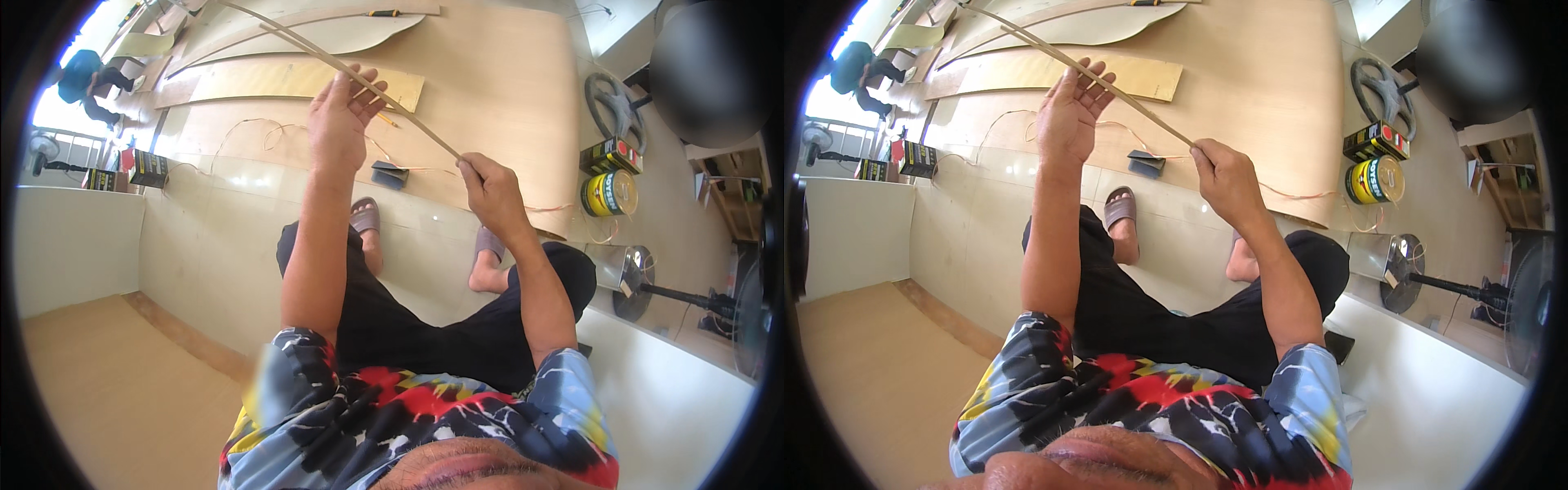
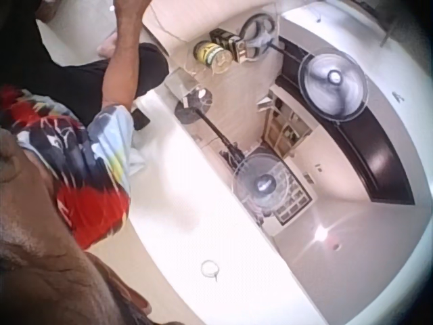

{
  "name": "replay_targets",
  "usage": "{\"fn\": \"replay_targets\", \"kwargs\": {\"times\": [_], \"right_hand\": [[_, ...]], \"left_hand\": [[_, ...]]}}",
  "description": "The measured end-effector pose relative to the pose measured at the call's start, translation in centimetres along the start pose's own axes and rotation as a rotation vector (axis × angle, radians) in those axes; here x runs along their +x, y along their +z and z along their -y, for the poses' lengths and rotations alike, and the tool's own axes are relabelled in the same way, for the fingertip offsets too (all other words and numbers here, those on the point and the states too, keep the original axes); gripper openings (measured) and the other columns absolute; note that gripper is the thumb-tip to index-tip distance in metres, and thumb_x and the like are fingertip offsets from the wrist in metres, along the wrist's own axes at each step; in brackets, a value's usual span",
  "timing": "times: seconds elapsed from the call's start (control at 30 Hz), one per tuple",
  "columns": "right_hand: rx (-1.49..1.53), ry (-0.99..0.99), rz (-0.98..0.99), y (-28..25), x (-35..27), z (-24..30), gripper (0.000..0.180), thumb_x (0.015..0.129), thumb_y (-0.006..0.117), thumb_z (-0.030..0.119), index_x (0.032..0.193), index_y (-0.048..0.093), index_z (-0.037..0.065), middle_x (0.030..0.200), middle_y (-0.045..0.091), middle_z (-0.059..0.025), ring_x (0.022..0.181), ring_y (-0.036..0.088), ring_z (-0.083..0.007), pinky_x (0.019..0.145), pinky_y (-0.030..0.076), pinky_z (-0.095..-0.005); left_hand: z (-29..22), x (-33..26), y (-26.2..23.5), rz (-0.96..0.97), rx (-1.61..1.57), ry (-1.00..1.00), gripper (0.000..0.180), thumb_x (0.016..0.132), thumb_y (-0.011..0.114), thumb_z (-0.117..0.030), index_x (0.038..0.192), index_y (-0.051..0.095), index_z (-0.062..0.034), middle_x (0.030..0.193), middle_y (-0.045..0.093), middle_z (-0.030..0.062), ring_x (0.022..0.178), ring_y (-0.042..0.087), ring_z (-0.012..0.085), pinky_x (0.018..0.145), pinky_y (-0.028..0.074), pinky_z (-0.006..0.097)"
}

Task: The person sits on the floor and repeatedly bends, twists, and snaps thin wooden strips by hand. They handle the strips one at a time, testing their flexibility and breaking off small pieces, then placing the pieces on the floor.

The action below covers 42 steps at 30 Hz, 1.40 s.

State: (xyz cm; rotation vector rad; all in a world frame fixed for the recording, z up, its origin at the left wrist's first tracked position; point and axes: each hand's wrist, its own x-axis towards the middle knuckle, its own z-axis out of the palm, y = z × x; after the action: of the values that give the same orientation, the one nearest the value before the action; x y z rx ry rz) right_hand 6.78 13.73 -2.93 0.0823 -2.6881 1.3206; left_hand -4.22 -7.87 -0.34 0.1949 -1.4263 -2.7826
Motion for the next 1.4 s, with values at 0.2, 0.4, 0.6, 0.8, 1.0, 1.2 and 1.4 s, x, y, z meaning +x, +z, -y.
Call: {"fn": "replay_targets", "kwargs": {"times": [0.2, 0.4, 0.6, 0.8, 1.0, 1.2, 1.4], "right_hand": [[0.061, 0.024, 0.028, 0.6, -0.1, 0.7, 0.018, 0.098, 0.061, 0.014, 0.101, 0.067, -0.002, 0.084, 0.068, -0.0213, 0.071, 0.064, -0.0357, 0.066, 0.050, -0.0416], [0.031, -0.014, -0.118, 0.5, 0.4, 0.9, 0.017, 0.097, 0.061, 0.013, 0.099, 0.066, -0.002, 0.080, 0.066, -0.0211, 0.064, 0.062, -0.0346, 0.060, 0.049, -0.0406], [0.194, 0.089, -0.067, 0.1, 0.6, 1.1, 0.021, 0.098, 0.059, 0.015, 0.101, 0.068, -0.003, 0.070, 0.063, -0.0202, 0.058, 0.060, -0.0273, 0.057, 0.047, -0.0384], [0.334, 0.220, 0.047, -0.5, 1.1, 1.1, 0.025, 0.099, 0.060, 0.021, 0.101, 0.070, -0.002, 0.063, 0.058, -0.0062, 0.052, 0.049, -0.0129, 0.051, 0.042, -0.0316], [0.892, 0.415, 0.370, -3.0, 0.5, 1.5, 0.026, 0.102, 0.057, 0.025, 0.102, 0.072, 0.004, 0.062, 0.044, 0.0052, 0.045, 0.037, -0.0037, 0.040, 0.032, -0.0213], [0.933, 0.465, 0.420, -3.1, 0.8, 1.9, 0.026, 0.103, 0.057, 0.025, 0.102, 0.072, 0.004, 0.063, 0.044, 0.0047, 0.045, 0.038, -0.0035, 0.040, 0.033, -0.0211], [0.749, 0.425, 0.368, -2.0, 0.3, 1.2, 0.028, 0.104, 0.055, 0.026, 0.102, 0.072, 0.004, 0.061, 0.044, 0.0059, 0.046, 0.037, -0.0030, 0.040, 0.032, -0.0209]], "left_hand": [[0.4, -0.5, 0.1, 0.017, 0.111, -0.029, 0.037, 0.107, 0.049, -0.020, 0.134, 0.051, 0.0050, 0.121, 0.065, 0.0217, 0.105, 0.068, 0.0330, 0.090, 0.058, 0.042], [2.6, -2.6, 2.5, 0.153, 0.096, -0.163, 0.035, 0.109, 0.044, -0.021, 0.132, 0.053, 0.0037, 0.117, 0.066, 0.0214, 0.103, 0.069, 0.0302, 0.086, 0.059, 0.041], [3.3, -3.5, 3.6, 0.233, 0.053, -0.219, 0.032, 0.107, 0.049, -0.022, 0.126, 0.056, 0.0025, 0.116, 0.067, 0.0206, 0.104, 0.069, 0.0303, 0.084, 0.060, 0.038], [3.9, -3.2, 3.5, 0.232, 0.024, -0.140, 0.026, 0.104, 0.056, -0.018, 0.119, 0.060, 0.0027, 0.111, 0.069, 0.0171, 0.101, 0.071, 0.0265, 0.079, 0.061, 0.035], [4.7, -3.0, 2.9, 0.361, -0.127, -0.151, 0.026, 0.102, 0.060, -0.014, 0.126, 0.063, -0.0031, 0.112, 0.070, 0.0131, 0.105, 0.070, 0.0281, 0.083, 0.061, 0.038], [4.1, -2.5, 2.3, 0.371, -0.174, -0.185, 0.027, 0.103, 0.059, -0.018, 0.125, 0.063, -0.0030, 0.111, 0.071, 0.0112, 0.103, 0.071, 0.0263, 0.083, 0.061, 0.036], [4.0, -2.4, 2.4, 0.268, -0.104, -0.180, 0.029, 0.104, 0.058, -0.022, 0.124, 0.062, -0.0013, 0.108, 0.071, 0.0107, 0.100, 0.071, 0.0251, 0.081, 0.061, 0.035]]}}
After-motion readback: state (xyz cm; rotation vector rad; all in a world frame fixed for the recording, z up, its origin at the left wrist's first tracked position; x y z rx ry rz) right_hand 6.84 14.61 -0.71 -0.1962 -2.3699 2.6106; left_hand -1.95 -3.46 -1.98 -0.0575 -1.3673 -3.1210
